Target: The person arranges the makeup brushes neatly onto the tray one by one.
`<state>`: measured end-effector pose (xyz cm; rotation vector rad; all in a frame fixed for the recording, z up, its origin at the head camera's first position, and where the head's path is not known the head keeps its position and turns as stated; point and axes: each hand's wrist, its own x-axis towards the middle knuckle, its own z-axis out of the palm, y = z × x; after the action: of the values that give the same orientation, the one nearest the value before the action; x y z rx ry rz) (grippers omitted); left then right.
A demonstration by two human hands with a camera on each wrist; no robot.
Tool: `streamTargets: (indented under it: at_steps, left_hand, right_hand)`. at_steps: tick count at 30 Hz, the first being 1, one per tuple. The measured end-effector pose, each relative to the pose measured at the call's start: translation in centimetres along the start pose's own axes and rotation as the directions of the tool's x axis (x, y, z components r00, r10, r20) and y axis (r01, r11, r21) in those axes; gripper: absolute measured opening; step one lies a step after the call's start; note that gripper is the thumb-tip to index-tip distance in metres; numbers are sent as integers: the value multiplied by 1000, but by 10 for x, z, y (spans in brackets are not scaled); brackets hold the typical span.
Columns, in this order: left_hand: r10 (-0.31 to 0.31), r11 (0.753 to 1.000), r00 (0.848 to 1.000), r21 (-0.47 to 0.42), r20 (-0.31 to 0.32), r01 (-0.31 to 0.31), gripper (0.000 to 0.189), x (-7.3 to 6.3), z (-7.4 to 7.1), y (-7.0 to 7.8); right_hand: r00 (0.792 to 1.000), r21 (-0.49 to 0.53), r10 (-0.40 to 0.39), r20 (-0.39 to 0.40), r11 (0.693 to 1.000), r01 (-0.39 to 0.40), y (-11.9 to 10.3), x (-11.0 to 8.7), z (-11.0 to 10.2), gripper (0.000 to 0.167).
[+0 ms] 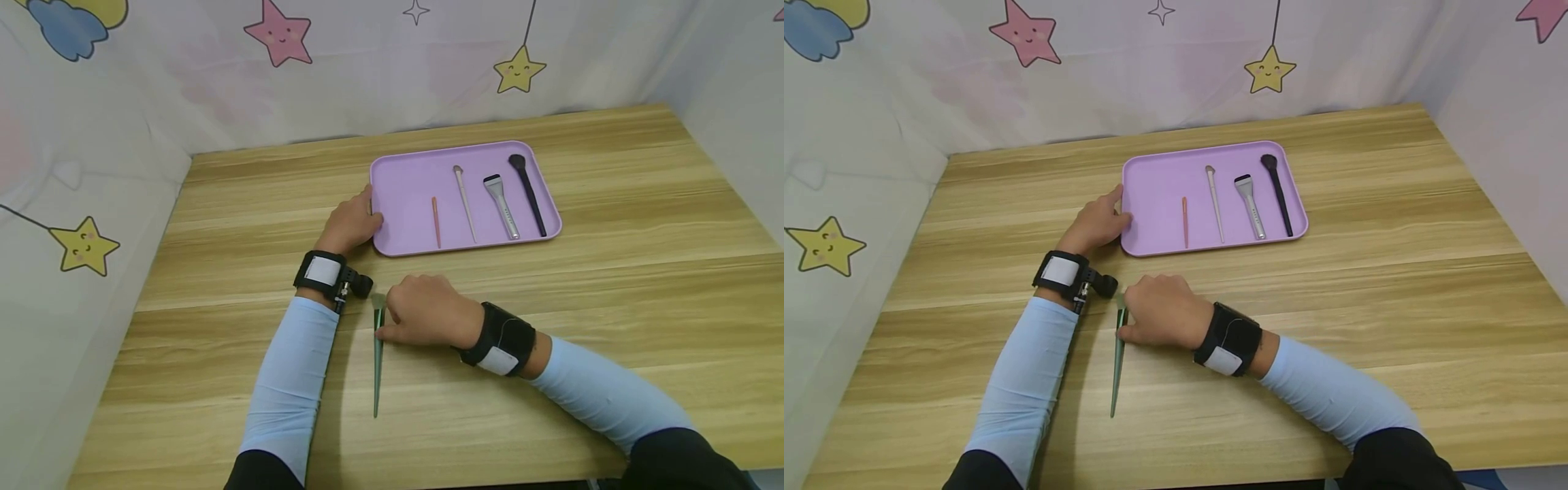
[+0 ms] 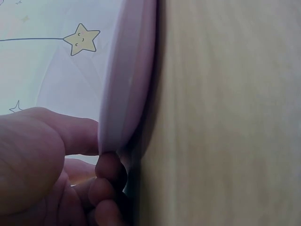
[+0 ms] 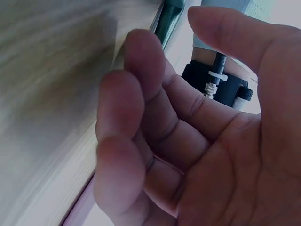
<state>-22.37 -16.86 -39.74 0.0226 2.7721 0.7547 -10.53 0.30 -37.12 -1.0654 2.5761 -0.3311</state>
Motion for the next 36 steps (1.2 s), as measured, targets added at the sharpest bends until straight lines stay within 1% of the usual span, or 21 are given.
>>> streamTargets:
  at_steps: [9,15,21,26,30,33,36]
  left_hand:
    - [2,1000,1000,4,1,-2,72,0,0,1]
    - [-6,1000,1000,-4,6,6,72,-1,0,1]
    - [-10,1000,1000,-3,6,10,72,-3,-1,3]
    - [-13,1000,1000,-7,7,13,72,-3,-1,3]
    - [-12,1000,1000,-9,5,12,72,-2,0,2]
    - [-9,1000,1000,-9,5,9,72,-2,-1,2]
    - [-6,1000,1000,-9,4,6,73,-2,-1,2]
  right_hand:
    - [1000,14,-26,5,1000,26,-4,2,7,48]
    - [1000,-24,-22,-3,999,22,-10,3,13,53]
    - [1000,-38,12,-2,999,-12,-12,3,14,47]
    - [999,-48,27,28,999,-26,-11,2,11,44]
    - [998,-43,30,48,999,-28,-9,2,9,39]
    - [998,-37,36,47,999,-34,-7,2,7,35]
    - [998,-15,46,38,999,-45,-4,2,5,34]
